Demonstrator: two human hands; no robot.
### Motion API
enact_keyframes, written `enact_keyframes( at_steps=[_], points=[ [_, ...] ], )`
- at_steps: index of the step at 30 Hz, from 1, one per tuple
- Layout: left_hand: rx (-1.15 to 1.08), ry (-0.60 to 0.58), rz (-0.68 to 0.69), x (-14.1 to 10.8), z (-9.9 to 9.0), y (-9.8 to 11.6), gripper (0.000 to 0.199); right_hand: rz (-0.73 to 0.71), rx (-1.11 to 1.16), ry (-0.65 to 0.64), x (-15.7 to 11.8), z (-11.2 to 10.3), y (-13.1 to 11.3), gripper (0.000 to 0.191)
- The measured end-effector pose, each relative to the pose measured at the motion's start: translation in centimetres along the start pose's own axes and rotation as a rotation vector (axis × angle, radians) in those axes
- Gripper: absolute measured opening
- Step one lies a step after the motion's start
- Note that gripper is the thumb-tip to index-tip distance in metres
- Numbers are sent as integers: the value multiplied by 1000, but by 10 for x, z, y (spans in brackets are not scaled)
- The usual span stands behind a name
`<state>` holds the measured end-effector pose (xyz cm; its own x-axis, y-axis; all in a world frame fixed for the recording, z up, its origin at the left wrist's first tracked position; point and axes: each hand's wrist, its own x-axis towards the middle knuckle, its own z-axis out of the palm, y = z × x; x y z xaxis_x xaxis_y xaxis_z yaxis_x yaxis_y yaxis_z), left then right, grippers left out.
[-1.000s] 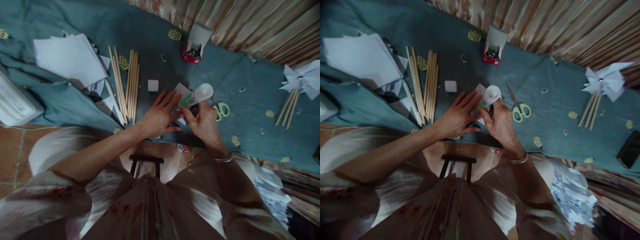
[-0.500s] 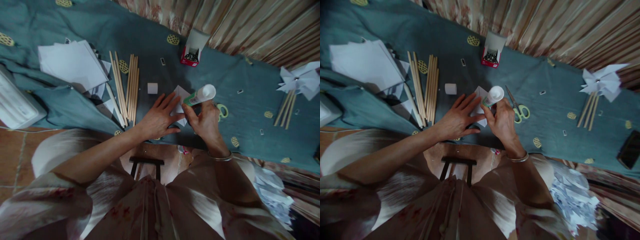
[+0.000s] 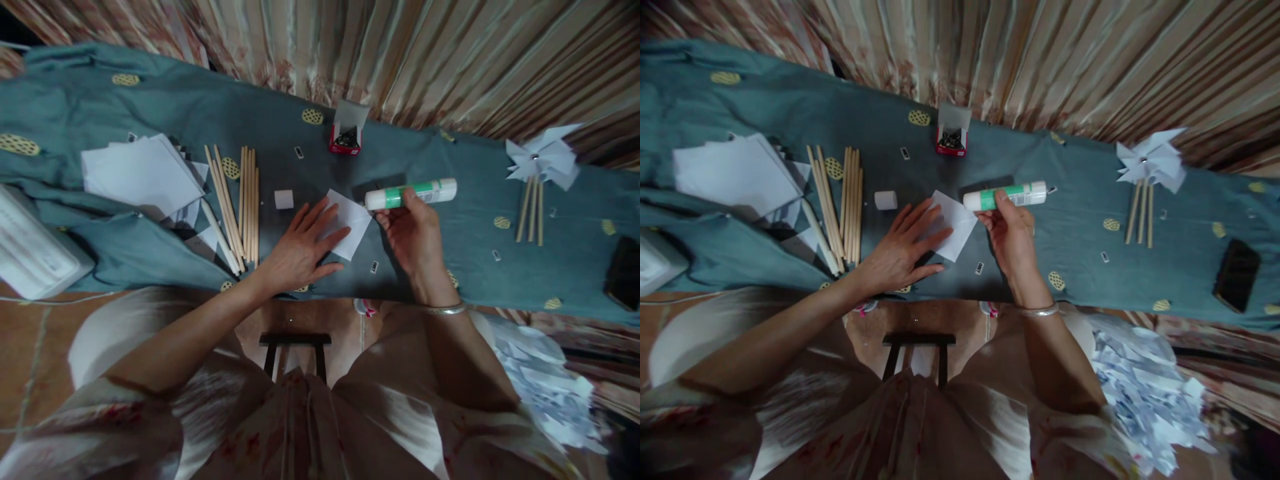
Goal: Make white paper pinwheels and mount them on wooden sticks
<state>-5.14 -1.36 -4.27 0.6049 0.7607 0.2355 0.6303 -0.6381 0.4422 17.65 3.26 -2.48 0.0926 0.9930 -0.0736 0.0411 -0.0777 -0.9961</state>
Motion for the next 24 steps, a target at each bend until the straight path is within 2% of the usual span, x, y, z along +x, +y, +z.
enact_keyframes(
  at_steps=[3,7,10,13,16,24],
  points=[
    [-16,94,-23,-1,-16,-9,59,23,-23,-26,1,-3,0,41],
    [38,217,-202,-5,-39,-29,55,79,49,9,-1,0,-4,41],
    [54,202,-296,-9,-45,-43,50,135,108,33,-3,5,-7,42],
    [44,192,-338,-10,-44,-49,40,175,170,13,-5,9,-9,40],
    [-20,220,-375,-7,-40,-45,35,205,280,-19,-7,12,-11,38],
    [-548,278,-525,4,-24,-16,38,303,467,-145,-15,24,-13,39]
  ],
)
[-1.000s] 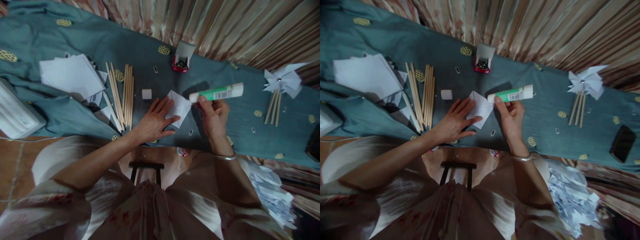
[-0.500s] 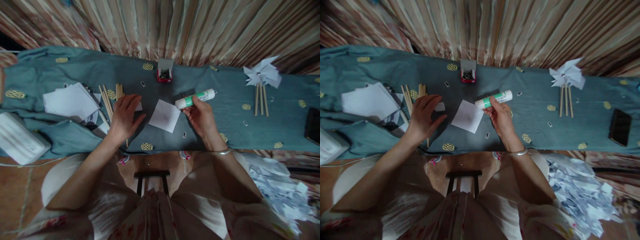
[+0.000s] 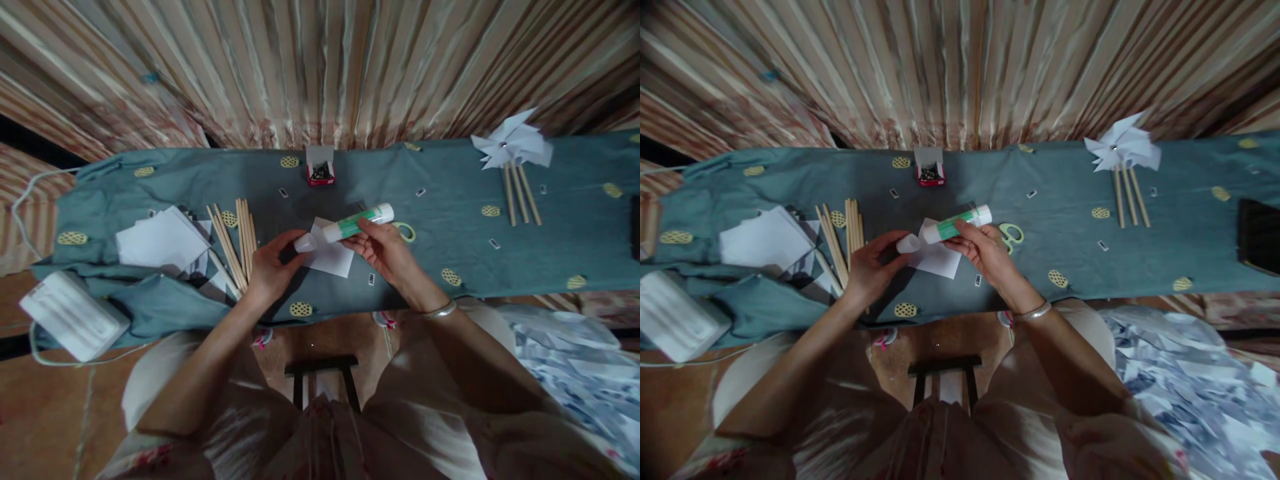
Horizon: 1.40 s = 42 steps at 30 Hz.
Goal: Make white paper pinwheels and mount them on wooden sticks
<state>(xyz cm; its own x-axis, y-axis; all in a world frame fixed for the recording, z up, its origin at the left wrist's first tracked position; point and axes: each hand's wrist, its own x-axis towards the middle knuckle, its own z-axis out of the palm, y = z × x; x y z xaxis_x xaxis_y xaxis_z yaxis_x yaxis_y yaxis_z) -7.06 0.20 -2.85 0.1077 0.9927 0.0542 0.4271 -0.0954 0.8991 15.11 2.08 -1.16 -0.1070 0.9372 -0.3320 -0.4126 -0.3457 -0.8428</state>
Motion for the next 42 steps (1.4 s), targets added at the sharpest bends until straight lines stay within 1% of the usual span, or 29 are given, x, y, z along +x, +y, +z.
enact_keyframes(
  at_steps=[3,10,20,26,33,38,42],
  points=[
    [-59,1,-3,0,5,3,39,3,3,-8,-1,2,1,40],
    [-94,10,10,1,9,8,41,-3,-4,-16,-2,3,-1,38],
    [-11,0,29,1,9,8,46,-16,-34,-14,-3,7,-1,41],
    [84,4,108,0,8,8,43,-21,-84,-21,-3,6,2,43],
    [201,16,230,-3,6,10,39,7,-122,-21,-4,8,4,46],
    [276,-7,239,-5,5,11,35,31,-118,-12,-4,10,8,47],
    [273,-1,285,-6,5,10,32,42,-125,-12,-5,12,10,46]
  ],
)
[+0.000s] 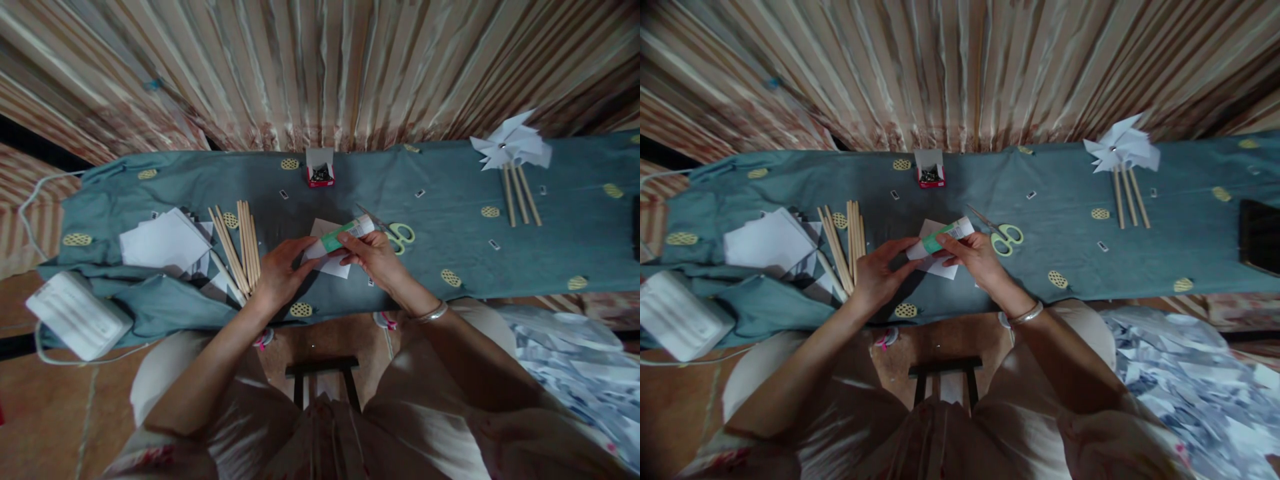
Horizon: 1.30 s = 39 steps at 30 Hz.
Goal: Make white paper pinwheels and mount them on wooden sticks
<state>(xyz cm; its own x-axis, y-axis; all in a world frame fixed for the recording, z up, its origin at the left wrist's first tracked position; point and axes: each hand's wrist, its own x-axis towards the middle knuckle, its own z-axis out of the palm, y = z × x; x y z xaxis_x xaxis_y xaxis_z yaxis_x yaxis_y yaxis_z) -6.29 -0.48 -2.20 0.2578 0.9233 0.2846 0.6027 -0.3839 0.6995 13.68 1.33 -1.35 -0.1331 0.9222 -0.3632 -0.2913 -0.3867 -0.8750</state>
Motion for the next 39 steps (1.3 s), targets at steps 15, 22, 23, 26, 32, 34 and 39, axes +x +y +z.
enact_keyframes(
  at_steps=[15,22,23,26,32,34,39],
  points=[
    [-72,112,-276,17,-11,-16,35,-277,-385,-19,3,-18,7,35],
    [294,107,-161,23,-26,-49,34,-587,-1011,-18,-15,-39,1,17],
    [336,103,-127,22,-27,-51,34,-620,-1052,-45,-17,-40,1,18],
    [397,122,22,19,-27,-46,35,-707,-1126,-99,-19,-43,3,20],
    [319,-26,359,1,-5,-10,37,-762,-1205,-66,-20,-49,9,21],
    [346,-112,422,-4,4,-1,32,-755,-1233,-71,-21,-49,11,23],
    [402,-187,472,-5,16,5,19,-750,-1249,-86,-24,-46,11,23]
  ],
)
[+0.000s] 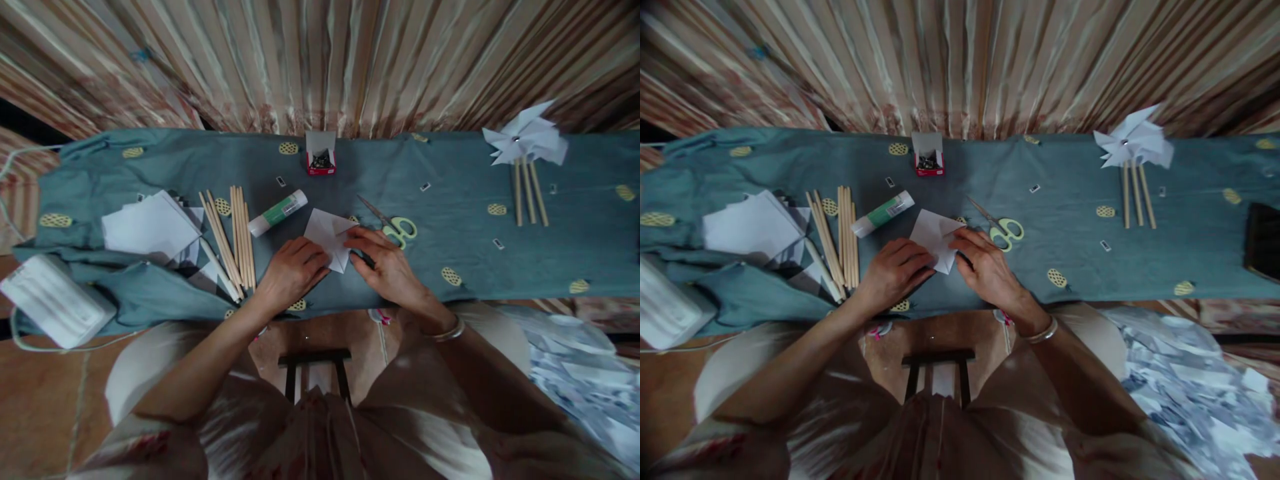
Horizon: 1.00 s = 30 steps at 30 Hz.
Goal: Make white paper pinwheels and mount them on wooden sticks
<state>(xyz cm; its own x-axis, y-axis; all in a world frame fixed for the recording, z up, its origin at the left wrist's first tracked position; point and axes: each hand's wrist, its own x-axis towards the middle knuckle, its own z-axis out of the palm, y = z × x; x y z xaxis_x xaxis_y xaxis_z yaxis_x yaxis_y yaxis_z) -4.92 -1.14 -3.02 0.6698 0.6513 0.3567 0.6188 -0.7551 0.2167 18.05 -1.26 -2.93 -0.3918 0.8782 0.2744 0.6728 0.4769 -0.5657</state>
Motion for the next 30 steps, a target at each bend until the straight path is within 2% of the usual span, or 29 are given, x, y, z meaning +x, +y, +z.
enact_keyframes(
  at_steps=[10,15,19,23,30],
  points=[
    [36,21,41,0,2,3,18,17,46,10,-3,-3,-1,25],
    [-63,69,49,-6,-2,13,15,17,106,-47,-13,-7,-7,28],
    [-135,78,25,-14,0,21,14,14,149,-105,-20,-8,-12,18],
    [-188,79,-2,-14,2,22,15,26,148,-105,-22,-2,-14,9],
    [-259,72,-82,-14,3,20,15,96,143,-48,-17,9,-14,11]
  ],
)
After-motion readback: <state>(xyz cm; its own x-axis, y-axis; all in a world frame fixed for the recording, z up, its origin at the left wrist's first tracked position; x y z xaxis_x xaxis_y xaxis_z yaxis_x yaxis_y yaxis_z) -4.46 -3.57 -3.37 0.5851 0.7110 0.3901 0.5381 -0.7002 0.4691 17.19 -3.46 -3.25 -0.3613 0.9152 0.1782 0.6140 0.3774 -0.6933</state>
